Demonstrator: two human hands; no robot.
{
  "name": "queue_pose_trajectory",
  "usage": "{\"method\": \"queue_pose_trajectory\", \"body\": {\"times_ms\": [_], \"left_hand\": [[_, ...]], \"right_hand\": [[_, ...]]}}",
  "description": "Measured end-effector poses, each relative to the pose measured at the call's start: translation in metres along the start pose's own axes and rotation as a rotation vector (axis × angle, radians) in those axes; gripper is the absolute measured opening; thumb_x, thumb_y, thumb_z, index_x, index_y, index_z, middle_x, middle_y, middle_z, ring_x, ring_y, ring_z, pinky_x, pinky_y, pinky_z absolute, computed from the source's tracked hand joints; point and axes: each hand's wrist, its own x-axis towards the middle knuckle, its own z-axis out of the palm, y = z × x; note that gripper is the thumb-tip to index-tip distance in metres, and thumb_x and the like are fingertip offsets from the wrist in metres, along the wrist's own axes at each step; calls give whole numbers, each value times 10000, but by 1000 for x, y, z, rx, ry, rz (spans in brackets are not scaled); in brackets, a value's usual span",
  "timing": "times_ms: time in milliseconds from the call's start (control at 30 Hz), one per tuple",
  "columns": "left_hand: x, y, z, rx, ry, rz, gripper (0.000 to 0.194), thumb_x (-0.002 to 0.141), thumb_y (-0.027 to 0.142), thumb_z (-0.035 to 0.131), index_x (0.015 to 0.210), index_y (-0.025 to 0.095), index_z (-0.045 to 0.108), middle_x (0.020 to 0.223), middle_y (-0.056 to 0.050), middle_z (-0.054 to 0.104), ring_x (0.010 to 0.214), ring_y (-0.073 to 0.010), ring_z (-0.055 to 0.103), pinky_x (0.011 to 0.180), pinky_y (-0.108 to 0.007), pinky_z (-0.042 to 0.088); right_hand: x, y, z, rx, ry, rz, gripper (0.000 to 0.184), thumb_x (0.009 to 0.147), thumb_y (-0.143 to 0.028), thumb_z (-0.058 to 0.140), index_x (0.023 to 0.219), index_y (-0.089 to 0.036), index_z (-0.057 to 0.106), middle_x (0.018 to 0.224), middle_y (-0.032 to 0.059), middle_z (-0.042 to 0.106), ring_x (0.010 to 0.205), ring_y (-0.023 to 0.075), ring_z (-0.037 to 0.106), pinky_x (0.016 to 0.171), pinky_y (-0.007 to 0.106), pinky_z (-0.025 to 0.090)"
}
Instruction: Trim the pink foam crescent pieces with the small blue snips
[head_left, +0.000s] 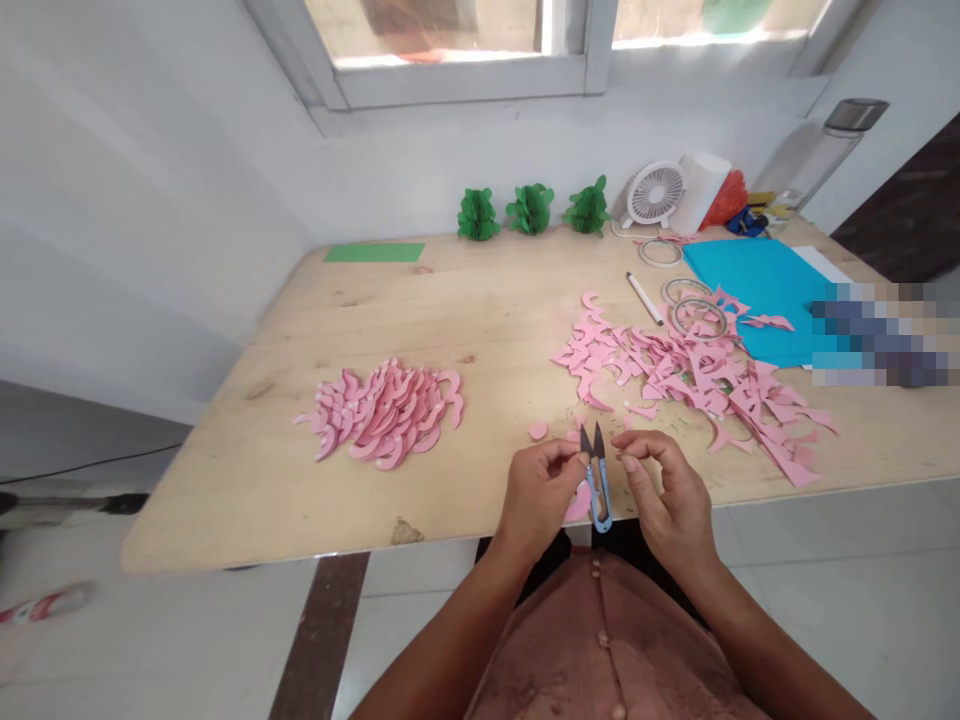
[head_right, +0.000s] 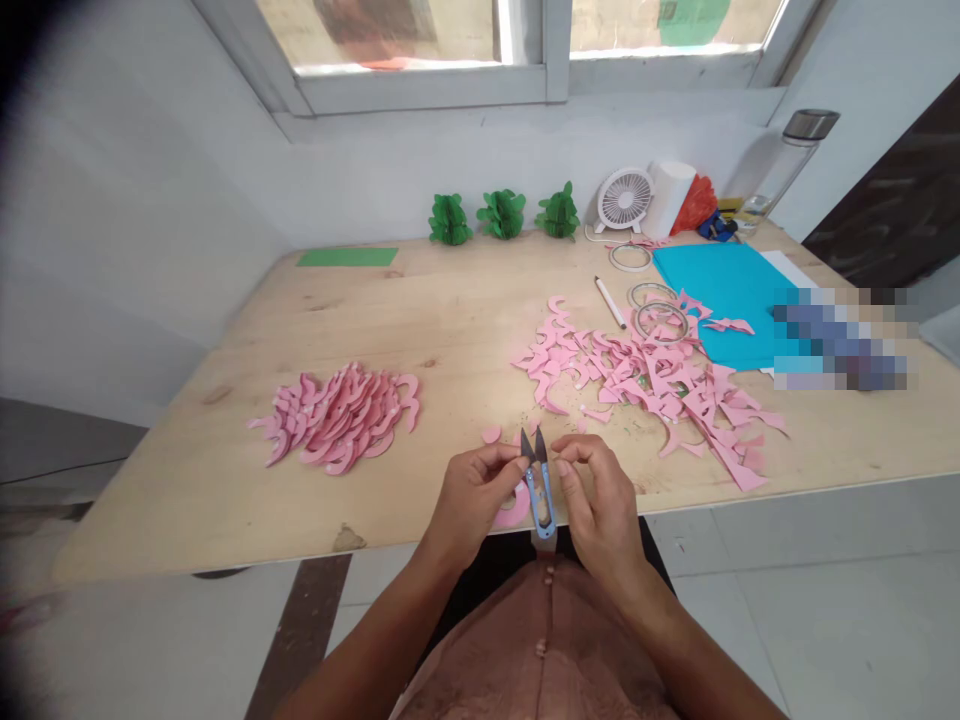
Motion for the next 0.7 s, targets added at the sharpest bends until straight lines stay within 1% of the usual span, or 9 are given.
{"method": "queue_pose_trajectory", "body": {"times_ms": [100,233,300,367,433,467,533,600,700], "left_hand": [[13,-3,0,123,6,95,190,721,298,614,641,146,695,525,29,508,495,-98,416,492,-211,323],[24,-6,-2,238,14,161,183,740,279,597,671,169,725,526,17,550,508,-125,471,516,-226,353],[25,-7,-3,273,37,191,172,748,253,588,737,187,747,573,-4,611,542,-145,521,542,-234,380],[23,-7,-4,292,77,234,188,756,214,575,813,201,753,707,-36,686,639,-166,584,603,-243,417],[18,-8,-4,269,88,251,202,762,186,565,853,199,745,829,-54,712,734,-177,615,656,-249,440],[15,-9,-4,235,84,241,201,764,181,564,867,192,737,849,-54,711,748,-176,618,664,-249,447],[10,-10,-5,142,85,209,212,767,183,570,927,180,710,824,-41,699,713,-159,611,645,-241,455],[7,-10,-5,89,110,196,247,771,187,580,1002,176,665,766,-18,675,657,-136,590,626,-230,456],[6,-9,-7,112,147,208,286,770,178,592,1056,179,593,709,7,646,630,-119,577,634,-220,458]], "right_hand": [[-1,1,0,53,-2,54,79,896,-250,483,849,-219,538,911,58,655,916,210,621,753,323,489],[-3,3,1,95,-21,88,80,897,-248,490,852,-213,546,893,55,648,902,202,615,747,312,487],[-4,3,2,103,-19,115,85,898,-258,492,862,-210,553,890,55,649,894,203,611,737,312,486],[-5,4,4,127,-22,143,91,900,-267,494,874,-208,558,892,56,649,889,201,605,732,313,486],[-5,5,5,175,-30,166,96,901,-275,495,874,-207,557,898,59,647,882,197,599,729,312,485],[-5,5,6,205,-35,179,99,902,-279,496,868,-207,555,901,59,646,871,191,597,727,308,485],[-5,5,7,272,-46,207,108,901,-289,502,855,-206,553,907,58,645,848,181,596,718,300,485],[-5,4,8,331,-60,237,116,897,-302,513,850,-204,554,915,60,645,830,176,597,709,294,485],[-5,2,11,377,-75,280,134,888,-328,527,854,-203,562,925,63,645,840,183,596,696,287,478]]}}
